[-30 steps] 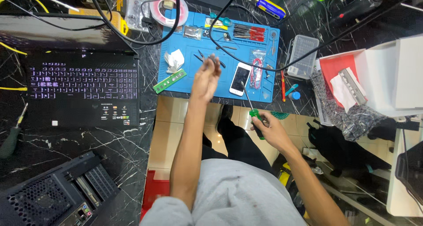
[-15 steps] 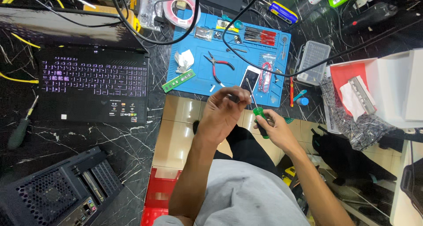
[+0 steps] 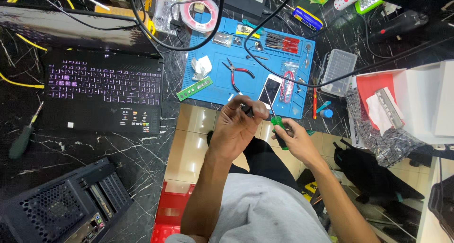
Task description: The person works on a desktop computer tower, using a screwdriver to remove screws from the back panel. They then open the side panel of the case and handle a green circuit board, placing it into a blue pouch.
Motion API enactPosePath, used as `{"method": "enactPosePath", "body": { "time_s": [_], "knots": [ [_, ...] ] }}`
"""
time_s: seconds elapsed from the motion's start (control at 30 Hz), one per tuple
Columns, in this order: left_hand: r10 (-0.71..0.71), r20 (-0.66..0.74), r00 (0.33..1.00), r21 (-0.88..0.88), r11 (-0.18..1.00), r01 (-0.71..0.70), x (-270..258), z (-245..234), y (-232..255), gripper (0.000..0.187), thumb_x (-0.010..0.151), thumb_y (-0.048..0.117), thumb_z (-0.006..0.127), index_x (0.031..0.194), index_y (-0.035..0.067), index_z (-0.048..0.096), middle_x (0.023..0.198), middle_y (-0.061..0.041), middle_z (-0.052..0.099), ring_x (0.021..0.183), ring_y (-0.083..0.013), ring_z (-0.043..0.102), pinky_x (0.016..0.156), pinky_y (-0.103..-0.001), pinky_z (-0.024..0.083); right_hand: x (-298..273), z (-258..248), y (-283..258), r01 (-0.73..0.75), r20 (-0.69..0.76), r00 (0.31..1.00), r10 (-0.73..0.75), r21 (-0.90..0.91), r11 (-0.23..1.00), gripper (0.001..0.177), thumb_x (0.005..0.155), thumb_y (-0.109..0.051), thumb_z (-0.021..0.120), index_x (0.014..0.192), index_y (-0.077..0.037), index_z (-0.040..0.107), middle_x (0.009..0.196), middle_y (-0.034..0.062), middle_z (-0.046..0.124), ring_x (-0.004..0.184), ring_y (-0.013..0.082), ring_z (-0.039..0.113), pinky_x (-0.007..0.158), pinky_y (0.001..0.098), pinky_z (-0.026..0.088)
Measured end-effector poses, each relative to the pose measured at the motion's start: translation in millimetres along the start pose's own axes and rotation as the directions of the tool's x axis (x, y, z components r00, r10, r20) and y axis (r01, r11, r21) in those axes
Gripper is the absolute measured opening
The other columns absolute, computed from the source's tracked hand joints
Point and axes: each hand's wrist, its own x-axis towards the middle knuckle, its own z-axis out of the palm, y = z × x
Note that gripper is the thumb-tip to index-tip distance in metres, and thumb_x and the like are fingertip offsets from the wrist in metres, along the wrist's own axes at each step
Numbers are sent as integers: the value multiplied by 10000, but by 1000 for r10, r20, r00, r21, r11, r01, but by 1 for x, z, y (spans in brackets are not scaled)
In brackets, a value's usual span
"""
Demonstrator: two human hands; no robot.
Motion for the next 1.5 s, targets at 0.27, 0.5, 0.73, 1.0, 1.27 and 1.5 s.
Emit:
{"method": "enactPosePath", "body": {
  "time_s": [0.27,0.5,0.73,1.0,1.27,1.5],
  "knots": [
    [110,-87,990,342,937,-74,11,-9,13,202,954,81,689,1119,-26,642,919,-225,655,952,-286,634,952,-405,530,10,5,-1,-3,20,1000,4,-24,1000,377,998,-274,686,1250,6,661,1042,161,697,889,221,731,741,379,600],
    [453,-52,890,993,-68,93,98,-148,-17,110,899,85,768,996,34,762,852,-125,728,821,-247,678,764,-357,537,16,8,-3,14,32,999,-12,-66,998,380,978,-260,704,1234,20,673,1048,176,707,927,231,731,773,389,607],
    [448,60,892,919,-373,126,151,-184,-43,69,910,-4,709,954,-57,705,870,-210,660,893,-389,595,855,-489,453,26,-1,3,-29,16,999,31,-139,990,374,973,-281,710,1248,-28,687,1079,166,736,963,238,757,800,386,609],
    [210,315,926,576,-817,-11,166,-206,-69,113,806,-1,802,877,57,736,980,-88,599,1013,-223,510,836,-382,396,22,-6,-11,-31,8,999,33,-163,986,350,971,-302,703,1226,-63,711,1043,137,754,1021,208,730,901,426,579],
    [505,-302,808,953,149,263,151,-158,-58,116,861,103,784,807,13,735,896,-134,714,883,-230,655,762,-344,500,26,-13,-6,-34,-16,999,32,-106,994,341,987,-261,692,1241,-33,696,1034,129,742,967,197,719,879,419,577],
    [-164,-390,906,-51,986,156,101,-167,-34,151,962,189,743,1052,72,711,973,-58,707,878,-142,643,802,-249,536,24,-10,-5,-56,4,998,57,-104,993,345,986,-286,697,1228,-40,694,1035,127,738,1003,219,740,870,418,581]
  ]
}}
